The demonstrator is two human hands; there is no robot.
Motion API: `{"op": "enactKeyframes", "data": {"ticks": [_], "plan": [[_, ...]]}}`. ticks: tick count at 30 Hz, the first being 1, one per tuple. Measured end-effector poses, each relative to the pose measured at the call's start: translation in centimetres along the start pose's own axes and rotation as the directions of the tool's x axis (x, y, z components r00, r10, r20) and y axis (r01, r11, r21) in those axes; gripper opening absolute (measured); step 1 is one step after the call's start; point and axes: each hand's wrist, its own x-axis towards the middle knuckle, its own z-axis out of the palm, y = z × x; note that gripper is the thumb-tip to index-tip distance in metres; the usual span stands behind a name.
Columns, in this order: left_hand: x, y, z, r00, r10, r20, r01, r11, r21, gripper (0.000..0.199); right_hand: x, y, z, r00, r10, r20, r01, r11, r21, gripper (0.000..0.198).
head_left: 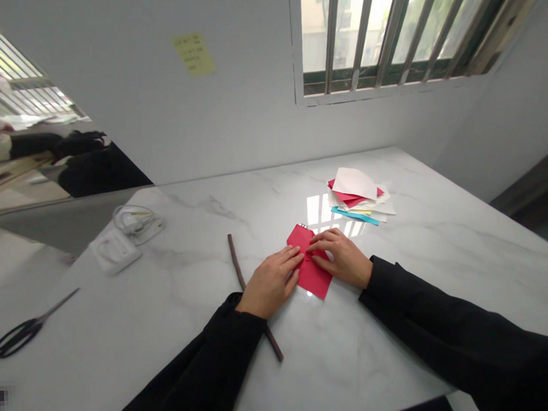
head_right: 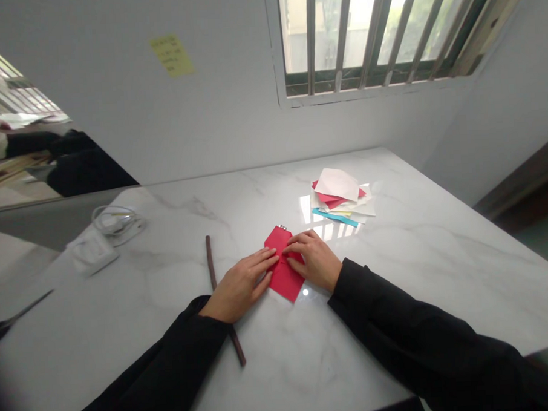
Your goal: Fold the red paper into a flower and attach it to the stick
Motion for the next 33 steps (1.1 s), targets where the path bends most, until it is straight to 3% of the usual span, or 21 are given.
{"op": "enactKeyframes", "data": {"ticks": [28, 33], "plan": [[0.4, -0.1, -0.5, 0.999, -0.037, 0.022, 0.038, 0.998, -0.046, 0.028, 0.4, -0.9, 0.5, 0.992, 0.113, -0.049, -0.115, 0.993, -0.029, 0.007], [1.2, 0.6, -0.5, 0.995, -0.101, 0.004, 0.101, 0.995, -0.023, 0.019, 0.5, -1.4, 1.0, 0.986, 0.148, -0.071, -0.155, 0.982, -0.106, 0.015]]}}
